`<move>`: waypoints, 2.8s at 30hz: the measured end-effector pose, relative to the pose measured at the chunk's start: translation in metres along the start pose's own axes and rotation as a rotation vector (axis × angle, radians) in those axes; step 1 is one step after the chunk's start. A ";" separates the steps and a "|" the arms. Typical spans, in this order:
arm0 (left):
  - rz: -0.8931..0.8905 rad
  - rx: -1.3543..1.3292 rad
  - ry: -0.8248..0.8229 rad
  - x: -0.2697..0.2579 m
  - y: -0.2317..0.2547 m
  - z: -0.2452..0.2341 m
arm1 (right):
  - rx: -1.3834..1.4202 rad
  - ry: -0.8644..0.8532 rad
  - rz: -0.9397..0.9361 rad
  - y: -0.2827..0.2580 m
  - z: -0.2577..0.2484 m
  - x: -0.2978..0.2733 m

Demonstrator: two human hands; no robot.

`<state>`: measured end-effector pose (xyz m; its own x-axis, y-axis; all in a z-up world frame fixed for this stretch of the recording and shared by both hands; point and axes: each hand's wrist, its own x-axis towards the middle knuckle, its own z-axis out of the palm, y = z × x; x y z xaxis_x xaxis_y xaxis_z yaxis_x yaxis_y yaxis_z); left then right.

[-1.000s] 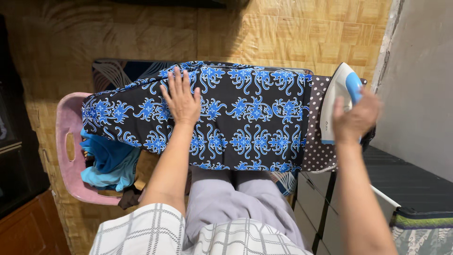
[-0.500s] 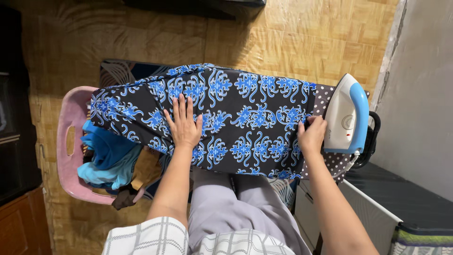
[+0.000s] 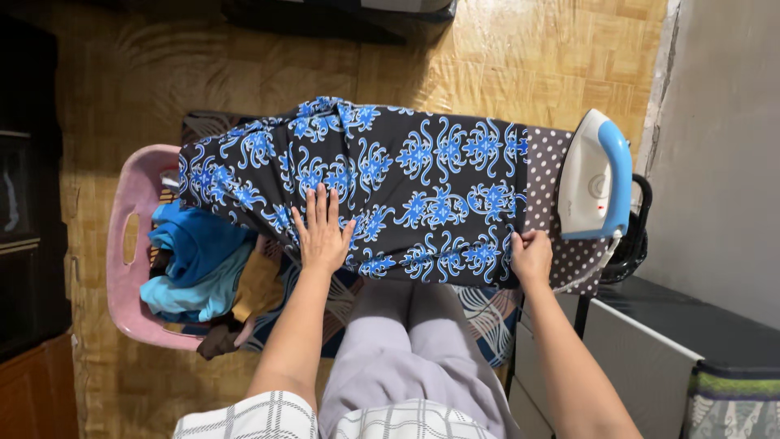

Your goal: The person irons a black and blue patterned garment on an ironing board, repeatedly smoothing and repositioning the fabric while using a handheld iron. The garment is handled one at a time, with frequent adjustments to align and flatten sections before ironing.

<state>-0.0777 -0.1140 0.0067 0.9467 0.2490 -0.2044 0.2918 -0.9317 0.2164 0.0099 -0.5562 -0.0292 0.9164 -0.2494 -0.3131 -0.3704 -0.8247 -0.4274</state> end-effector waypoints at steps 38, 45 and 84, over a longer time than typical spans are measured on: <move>-0.081 -0.008 -0.154 0.090 0.020 -0.056 | -0.068 -0.208 -0.252 -0.110 -0.032 0.032; 0.132 0.020 -0.135 0.069 0.072 -0.050 | -0.300 0.609 -0.453 -0.079 -0.129 0.090; 0.058 0.032 -0.030 0.092 0.053 0.002 | -0.581 -0.369 -0.735 -0.218 -0.055 0.073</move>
<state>0.0248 -0.1407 -0.0023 0.9572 0.1863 -0.2214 0.2311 -0.9526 0.1980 0.1659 -0.4227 0.0880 0.7472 0.5126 -0.4231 0.4899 -0.8549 -0.1707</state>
